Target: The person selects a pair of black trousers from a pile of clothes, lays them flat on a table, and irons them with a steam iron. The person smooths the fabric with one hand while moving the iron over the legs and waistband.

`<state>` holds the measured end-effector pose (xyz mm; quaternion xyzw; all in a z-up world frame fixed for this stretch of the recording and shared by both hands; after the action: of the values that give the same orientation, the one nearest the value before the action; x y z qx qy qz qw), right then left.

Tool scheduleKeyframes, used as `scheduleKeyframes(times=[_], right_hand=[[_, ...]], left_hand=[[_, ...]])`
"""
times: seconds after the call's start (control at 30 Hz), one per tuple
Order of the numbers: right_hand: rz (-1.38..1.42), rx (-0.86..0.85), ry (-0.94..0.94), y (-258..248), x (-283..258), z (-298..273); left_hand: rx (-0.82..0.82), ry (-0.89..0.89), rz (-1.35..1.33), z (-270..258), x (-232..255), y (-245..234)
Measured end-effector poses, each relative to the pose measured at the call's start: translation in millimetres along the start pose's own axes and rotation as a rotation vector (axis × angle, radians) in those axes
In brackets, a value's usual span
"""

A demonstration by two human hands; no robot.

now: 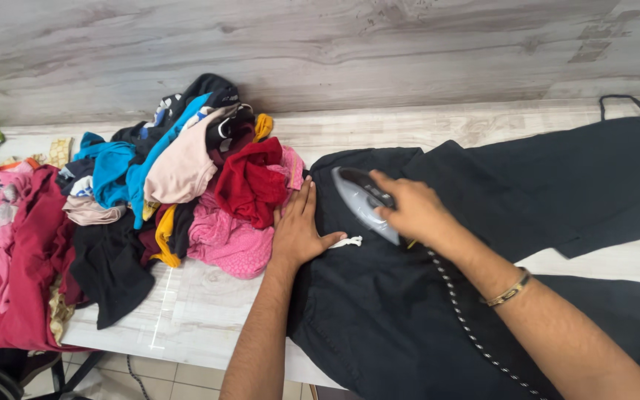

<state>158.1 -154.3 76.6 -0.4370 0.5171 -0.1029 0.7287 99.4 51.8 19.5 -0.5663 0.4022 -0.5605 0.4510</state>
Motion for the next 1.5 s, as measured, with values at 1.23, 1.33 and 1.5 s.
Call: scheduleKeyframes(times=[1.23, 1.33, 1.5], right_hand=[[-0.163, 0.141, 0.151, -62, 56, -74], [-0.245, 0.238, 0.332, -109, 116, -90], [-0.299, 0.392, 0.508, -183, 199, -134]], left_hand=[[-0.277, -0.140, 0.492, -17, -9, -18], [-0.385, -0.214, 0.519, -10, -11, -13], [-0.527, -0.314, 0.530, 2, -17, -18]])
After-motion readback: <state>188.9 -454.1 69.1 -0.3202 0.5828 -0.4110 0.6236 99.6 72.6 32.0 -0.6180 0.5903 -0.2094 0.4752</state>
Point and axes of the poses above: each hand's wrist, its own z-axis towards the middle knuckle, its own y-axis out of the palm, x = y × z, the point moved 9 cm from there along z, towards the middle knuckle, and after that the axes turned 2 degrees about z, right-handed, at the moved point
